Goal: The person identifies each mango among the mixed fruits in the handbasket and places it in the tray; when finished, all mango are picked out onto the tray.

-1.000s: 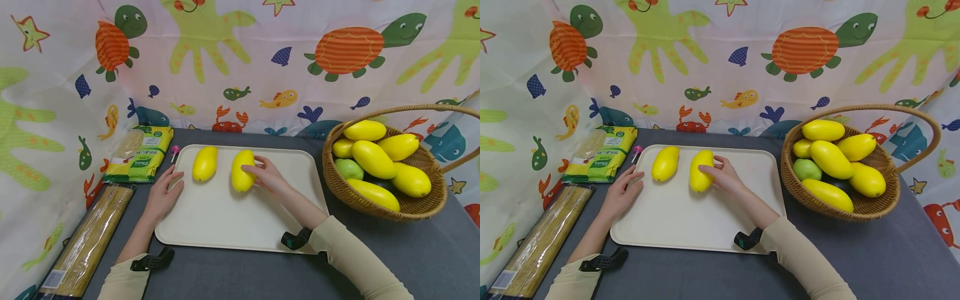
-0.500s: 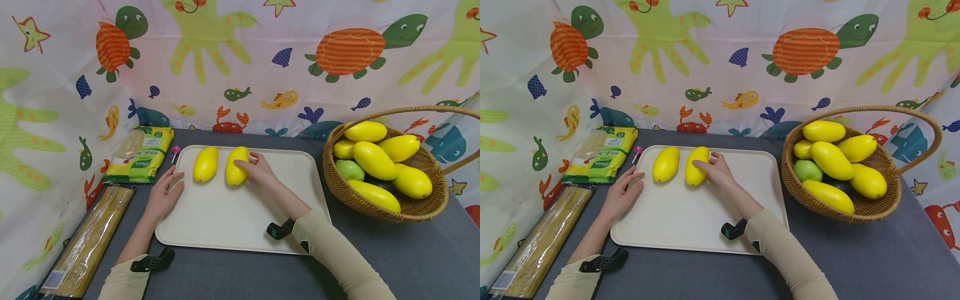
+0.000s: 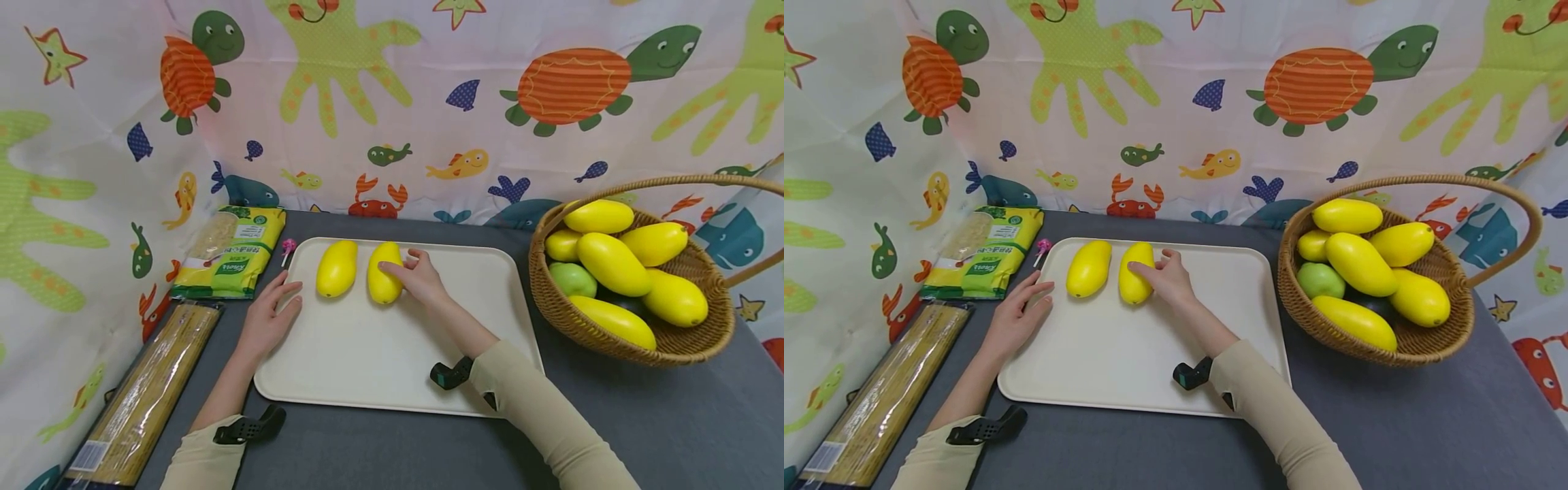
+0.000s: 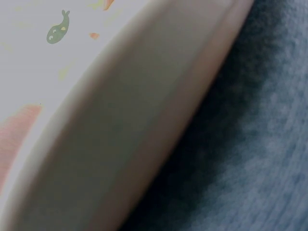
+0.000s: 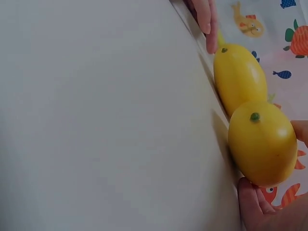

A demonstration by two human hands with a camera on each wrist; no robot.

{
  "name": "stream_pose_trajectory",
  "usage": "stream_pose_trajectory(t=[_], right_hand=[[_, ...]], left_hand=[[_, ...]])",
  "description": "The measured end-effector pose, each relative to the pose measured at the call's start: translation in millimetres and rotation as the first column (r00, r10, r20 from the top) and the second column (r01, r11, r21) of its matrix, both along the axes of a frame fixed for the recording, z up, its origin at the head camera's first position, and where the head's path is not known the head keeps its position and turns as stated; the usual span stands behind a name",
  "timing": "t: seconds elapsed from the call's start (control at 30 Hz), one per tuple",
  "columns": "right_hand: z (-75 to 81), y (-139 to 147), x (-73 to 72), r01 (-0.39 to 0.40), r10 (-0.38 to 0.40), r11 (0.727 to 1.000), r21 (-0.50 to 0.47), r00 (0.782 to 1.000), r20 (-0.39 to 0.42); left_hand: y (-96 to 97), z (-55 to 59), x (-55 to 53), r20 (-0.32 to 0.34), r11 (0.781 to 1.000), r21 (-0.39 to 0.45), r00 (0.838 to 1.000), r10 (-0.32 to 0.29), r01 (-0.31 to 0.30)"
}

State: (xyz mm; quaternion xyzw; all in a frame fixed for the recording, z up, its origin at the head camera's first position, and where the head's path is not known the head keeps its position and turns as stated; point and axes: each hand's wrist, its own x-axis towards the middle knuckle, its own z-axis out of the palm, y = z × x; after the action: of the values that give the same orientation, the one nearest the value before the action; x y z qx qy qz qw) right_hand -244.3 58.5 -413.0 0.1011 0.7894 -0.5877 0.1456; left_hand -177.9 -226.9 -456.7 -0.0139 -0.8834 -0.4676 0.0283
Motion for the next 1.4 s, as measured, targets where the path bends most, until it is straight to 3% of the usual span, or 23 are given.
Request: stream_pose_trajectory(t=[0.2,0.73,1.4], right_hand=[[-2.8,-3.2,0.6,-0.013,0.016,0.996,0.089,0.999,-0.033],[-8.3,-4.4,3.0,-0.041,0.055,0.988,0.152,0.995,-0.087],[-0.2,3.0,5.2,-0.107,0.114,0.986,0.130,0.993,-0.042]], left_hand=[[0.1,0.3,0.4,-0.008,1.000,-0.005,1.000,0.003,-0.003],[-0.9,0.0,0.1,-0.028,1.000,-0.014,1.000,-0.003,0.002],[-1.5,-0.7,-0.2,-0.024,1.000,0.000,1.000,-0.002,0.002]])
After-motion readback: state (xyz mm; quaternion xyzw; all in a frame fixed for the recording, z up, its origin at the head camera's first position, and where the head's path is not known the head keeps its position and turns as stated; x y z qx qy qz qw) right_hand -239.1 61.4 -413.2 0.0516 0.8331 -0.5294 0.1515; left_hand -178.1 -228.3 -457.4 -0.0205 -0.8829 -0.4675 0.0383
